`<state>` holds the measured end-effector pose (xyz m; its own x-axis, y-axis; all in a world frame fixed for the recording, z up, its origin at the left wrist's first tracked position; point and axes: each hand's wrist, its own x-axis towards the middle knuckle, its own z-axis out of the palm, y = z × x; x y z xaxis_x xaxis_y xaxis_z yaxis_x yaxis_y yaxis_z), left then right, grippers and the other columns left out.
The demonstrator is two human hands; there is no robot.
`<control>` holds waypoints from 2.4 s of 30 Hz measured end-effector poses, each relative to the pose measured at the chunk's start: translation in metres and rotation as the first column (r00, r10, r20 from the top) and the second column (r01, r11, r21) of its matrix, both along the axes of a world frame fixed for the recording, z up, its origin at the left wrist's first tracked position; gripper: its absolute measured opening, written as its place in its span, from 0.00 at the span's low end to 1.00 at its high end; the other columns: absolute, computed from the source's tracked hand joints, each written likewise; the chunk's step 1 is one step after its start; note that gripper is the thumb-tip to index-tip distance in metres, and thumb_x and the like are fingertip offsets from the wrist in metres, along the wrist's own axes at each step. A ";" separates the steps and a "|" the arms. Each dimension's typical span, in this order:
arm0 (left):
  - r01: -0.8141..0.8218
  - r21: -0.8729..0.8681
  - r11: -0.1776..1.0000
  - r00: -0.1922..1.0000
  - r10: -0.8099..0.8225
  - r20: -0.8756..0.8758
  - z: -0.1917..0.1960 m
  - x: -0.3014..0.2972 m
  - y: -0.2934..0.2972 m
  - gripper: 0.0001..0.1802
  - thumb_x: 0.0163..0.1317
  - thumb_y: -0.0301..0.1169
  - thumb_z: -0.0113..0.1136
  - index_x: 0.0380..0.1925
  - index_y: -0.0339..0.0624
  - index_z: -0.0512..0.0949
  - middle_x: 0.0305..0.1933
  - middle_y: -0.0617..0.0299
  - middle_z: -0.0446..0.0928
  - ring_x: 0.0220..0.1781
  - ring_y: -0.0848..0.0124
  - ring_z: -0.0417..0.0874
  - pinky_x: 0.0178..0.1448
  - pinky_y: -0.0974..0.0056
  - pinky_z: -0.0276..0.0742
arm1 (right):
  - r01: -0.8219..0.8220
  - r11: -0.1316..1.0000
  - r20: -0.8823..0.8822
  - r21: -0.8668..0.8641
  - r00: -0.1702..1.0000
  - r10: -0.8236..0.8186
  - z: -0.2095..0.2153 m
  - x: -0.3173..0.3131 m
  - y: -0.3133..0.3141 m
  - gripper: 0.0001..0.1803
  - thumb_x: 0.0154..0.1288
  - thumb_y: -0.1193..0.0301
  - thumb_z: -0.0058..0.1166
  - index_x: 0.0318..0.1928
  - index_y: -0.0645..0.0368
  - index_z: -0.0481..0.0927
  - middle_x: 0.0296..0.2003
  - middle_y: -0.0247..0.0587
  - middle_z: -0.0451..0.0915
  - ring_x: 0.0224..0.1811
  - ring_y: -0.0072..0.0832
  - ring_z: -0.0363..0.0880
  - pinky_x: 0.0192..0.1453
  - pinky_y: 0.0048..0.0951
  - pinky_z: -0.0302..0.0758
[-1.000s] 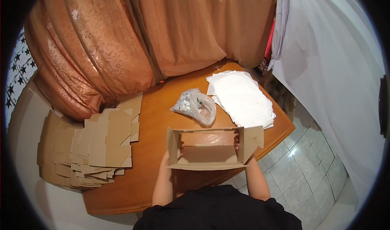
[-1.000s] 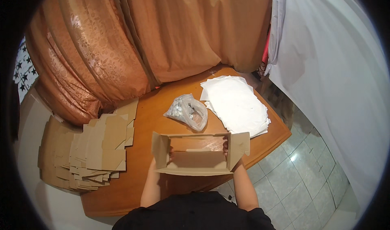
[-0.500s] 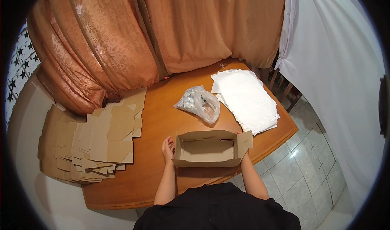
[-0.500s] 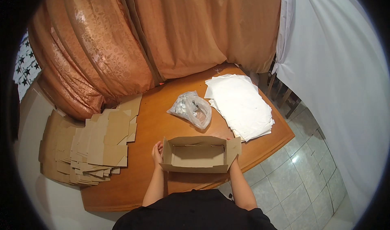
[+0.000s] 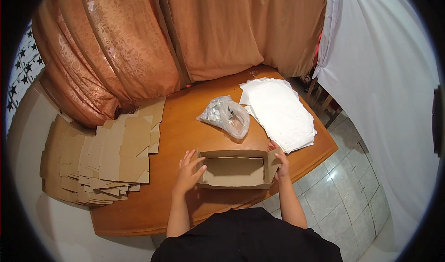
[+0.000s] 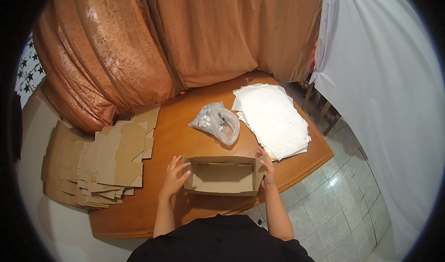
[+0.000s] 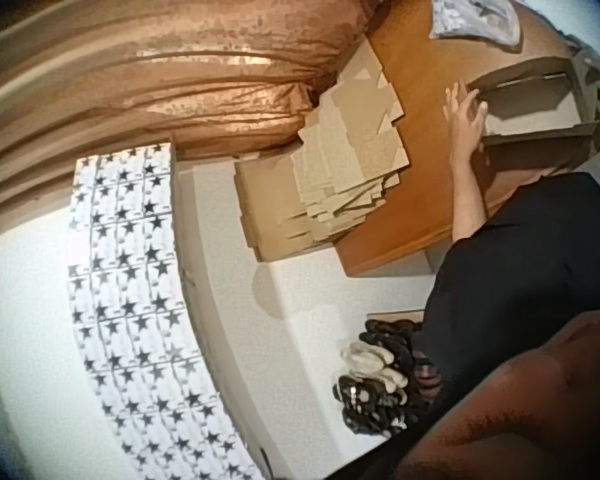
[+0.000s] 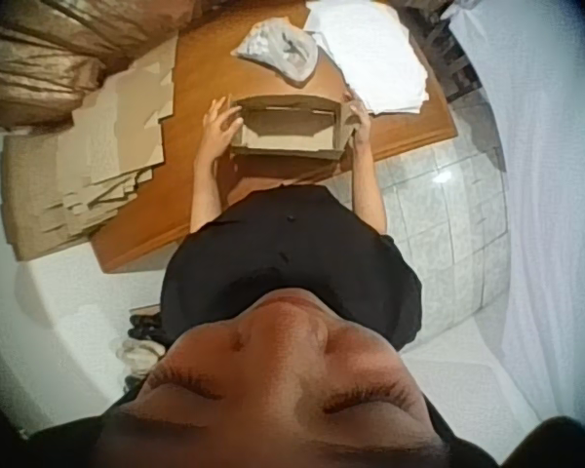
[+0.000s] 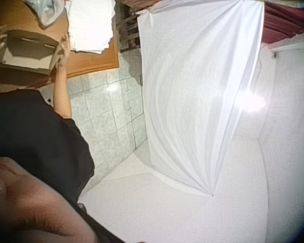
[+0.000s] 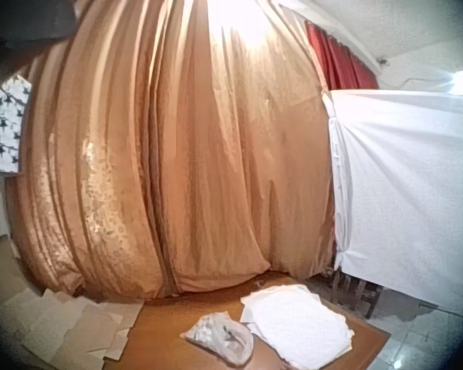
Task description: The recorder is folding flat cardboard into shoe boxes and then stacking them on a wall-mounted shelf.
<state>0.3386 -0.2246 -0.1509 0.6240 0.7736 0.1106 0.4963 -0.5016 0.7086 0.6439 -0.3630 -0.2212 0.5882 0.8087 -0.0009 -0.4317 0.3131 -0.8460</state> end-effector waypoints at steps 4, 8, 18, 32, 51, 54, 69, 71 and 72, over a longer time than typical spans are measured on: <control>-0.066 -0.132 0.989 0.997 0.070 0.029 -0.011 -0.011 0.007 0.34 0.56 0.49 0.59 0.60 0.47 0.68 0.67 0.45 0.59 0.72 0.52 0.53 0.73 0.46 0.39 | -0.036 0.998 -0.136 0.041 0.990 0.042 -0.002 0.000 0.002 0.35 0.55 0.65 0.44 0.64 0.65 0.61 0.57 0.48 0.68 0.63 0.36 0.63 0.69 0.34 0.56; 0.036 -0.156 0.987 0.999 -0.032 0.026 -0.005 -0.023 0.006 0.42 0.53 0.50 0.63 0.65 0.46 0.60 0.68 0.46 0.58 0.71 0.53 0.56 0.73 0.45 0.39 | -0.031 0.999 -0.141 -0.011 0.990 0.029 0.001 -0.001 0.005 0.34 0.55 0.64 0.44 0.63 0.64 0.62 0.53 0.45 0.72 0.58 0.33 0.67 0.64 0.32 0.62; -0.124 0.151 0.981 0.984 0.141 -0.111 -0.023 0.013 -0.013 0.49 0.45 0.34 0.70 0.66 0.48 0.53 0.67 0.55 0.61 0.68 0.57 0.62 0.71 0.42 0.45 | -0.015 0.997 -0.079 -0.076 0.997 0.009 -0.005 0.000 0.011 0.30 0.59 0.61 0.44 0.60 0.62 0.67 0.49 0.43 0.74 0.54 0.32 0.69 0.60 0.31 0.64; -0.254 0.456 0.853 0.905 0.044 0.423 -0.078 0.028 -0.019 0.16 0.49 0.14 0.54 0.39 0.36 0.80 0.42 0.50 0.80 0.49 0.55 0.81 0.54 0.59 0.76 | 0.205 0.975 0.699 0.083 0.686 -0.204 -0.004 -0.009 0.019 0.21 0.46 0.82 0.43 0.44 0.55 0.72 0.46 0.43 0.67 0.54 0.37 0.65 0.62 0.35 0.58; 0.155 0.332 0.931 0.942 -0.039 -0.333 -0.062 0.032 -0.018 0.16 0.62 0.42 0.49 0.43 0.49 0.80 0.59 0.58 0.71 0.67 0.59 0.64 0.68 0.37 0.46 | 0.185 0.955 0.829 -0.232 0.551 0.095 0.004 -0.030 0.027 0.38 0.47 0.82 0.44 0.64 0.51 0.64 0.67 0.53 0.49 0.70 0.48 0.49 0.72 0.39 0.49; 0.105 0.265 0.959 0.973 -0.044 -0.227 -0.064 0.030 -0.014 0.14 0.63 0.41 0.49 0.39 0.50 0.80 0.59 0.58 0.71 0.67 0.59 0.63 0.69 0.37 0.45 | 0.241 0.945 0.839 -0.221 0.540 0.059 -0.002 -0.026 0.022 0.40 0.46 0.82 0.47 0.65 0.51 0.63 0.67 0.52 0.50 0.70 0.47 0.49 0.71 0.39 0.50; -0.069 0.180 0.981 0.981 0.034 0.189 -0.075 0.023 -0.011 0.23 0.58 0.32 0.53 0.54 0.38 0.66 0.58 0.48 0.68 0.64 0.52 0.65 0.69 0.50 0.54 | 0.284 0.923 0.859 -0.261 0.504 0.088 -0.004 -0.027 0.017 0.51 0.41 0.74 0.64 0.68 0.47 0.53 0.66 0.54 0.48 0.69 0.49 0.47 0.71 0.43 0.50; -0.099 0.238 0.966 0.982 0.056 0.181 -0.078 0.025 -0.013 0.25 0.58 0.31 0.53 0.56 0.37 0.64 0.59 0.47 0.67 0.64 0.51 0.64 0.68 0.51 0.55 | 0.317 0.879 0.866 -0.357 0.465 0.184 0.004 -0.030 0.018 0.57 0.36 0.75 0.67 0.69 0.46 0.50 0.66 0.54 0.47 0.70 0.51 0.44 0.71 0.44 0.50; -0.128 0.297 0.946 0.982 0.078 0.174 -0.080 0.026 -0.013 0.27 0.58 0.31 0.53 0.58 0.36 0.62 0.59 0.45 0.66 0.64 0.50 0.63 0.68 0.53 0.56 | 0.317 0.878 0.866 -0.359 0.465 0.186 0.004 -0.032 0.019 0.57 0.36 0.75 0.67 0.69 0.46 0.50 0.66 0.54 0.47 0.70 0.51 0.44 0.71 0.44 0.50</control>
<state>0.3647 -0.2380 -0.2307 0.4977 0.7461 0.4422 0.4510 -0.6581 0.6029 0.6121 -0.3436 -0.2167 0.5305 0.8189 0.2188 0.5981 -0.1787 -0.7813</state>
